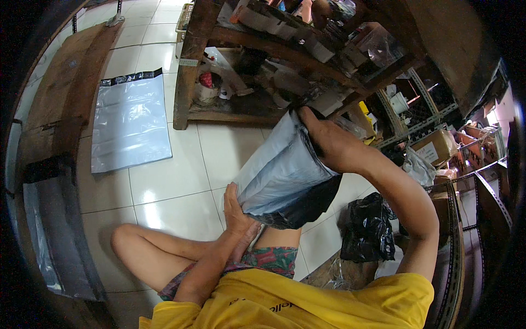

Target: The person sits on the floor and repeatedly folds white poly mailers, then rolls them into a tight cylinder. They handle the mailers one by one, smoothing and folding them before rolling them up and stacking the rolled bundles.

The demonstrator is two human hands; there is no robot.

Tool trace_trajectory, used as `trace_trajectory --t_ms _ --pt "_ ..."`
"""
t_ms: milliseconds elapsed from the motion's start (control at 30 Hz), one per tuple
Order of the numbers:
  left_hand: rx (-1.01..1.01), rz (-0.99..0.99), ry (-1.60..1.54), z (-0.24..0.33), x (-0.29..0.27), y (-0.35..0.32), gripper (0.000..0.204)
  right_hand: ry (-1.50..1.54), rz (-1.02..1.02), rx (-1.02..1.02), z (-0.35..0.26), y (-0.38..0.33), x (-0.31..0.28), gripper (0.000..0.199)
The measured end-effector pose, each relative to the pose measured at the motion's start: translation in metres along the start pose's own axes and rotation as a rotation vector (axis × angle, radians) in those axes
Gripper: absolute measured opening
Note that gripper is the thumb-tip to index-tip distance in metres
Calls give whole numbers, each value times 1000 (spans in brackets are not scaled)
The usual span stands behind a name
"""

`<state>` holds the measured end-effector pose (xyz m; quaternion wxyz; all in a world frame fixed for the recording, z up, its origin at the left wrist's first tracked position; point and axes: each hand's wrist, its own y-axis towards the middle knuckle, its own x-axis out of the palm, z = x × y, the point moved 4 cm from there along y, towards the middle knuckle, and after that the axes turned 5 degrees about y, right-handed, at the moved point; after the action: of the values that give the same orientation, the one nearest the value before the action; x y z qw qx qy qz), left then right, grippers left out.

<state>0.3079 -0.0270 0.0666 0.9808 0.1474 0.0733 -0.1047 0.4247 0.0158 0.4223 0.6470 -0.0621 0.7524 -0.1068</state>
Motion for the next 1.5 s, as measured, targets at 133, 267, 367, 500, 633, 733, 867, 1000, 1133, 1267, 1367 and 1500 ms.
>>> trace_trajectory --t_ms 133,267,367,500,633,733,867,1000,1133,1267,1367,1500 --pt "9 -58 60 14 -8 1 104 -79 53 72 -2 -19 -14 73" --pt "-87 -76 -27 4 -9 2 98 -99 85 76 2 -30 -9 65" --pt "-93 -80 -51 -8 -4 0 94 -45 158 9 6 -27 0 59" --pt "-105 -122 -27 -15 3 -6 93 0 104 30 4 -27 -14 57" --pt "-42 -145 -23 -57 15 -7 88 167 458 -197 -19 -31 -51 51" --pt "126 -131 136 -71 17 -11 80 256 610 -202 -48 -21 -54 52" --pt "138 -70 18 12 -5 8 73 218 414 -274 -40 -8 -16 64" --pt "-27 -182 -13 11 -8 18 75 363 388 -216 -37 -6 -21 64" --pt "-126 -149 -198 2 1 11 76 276 445 -212 -22 -17 -39 62" --pt "20 -208 -66 37 -13 24 71 260 315 -52 -14 -31 -31 64" --pt "85 -251 113 -9 -3 24 69 150 213 -174 -25 -19 -4 69" --pt "-38 -348 -15 29 -19 30 64 261 524 -220 -8 -38 -28 74"
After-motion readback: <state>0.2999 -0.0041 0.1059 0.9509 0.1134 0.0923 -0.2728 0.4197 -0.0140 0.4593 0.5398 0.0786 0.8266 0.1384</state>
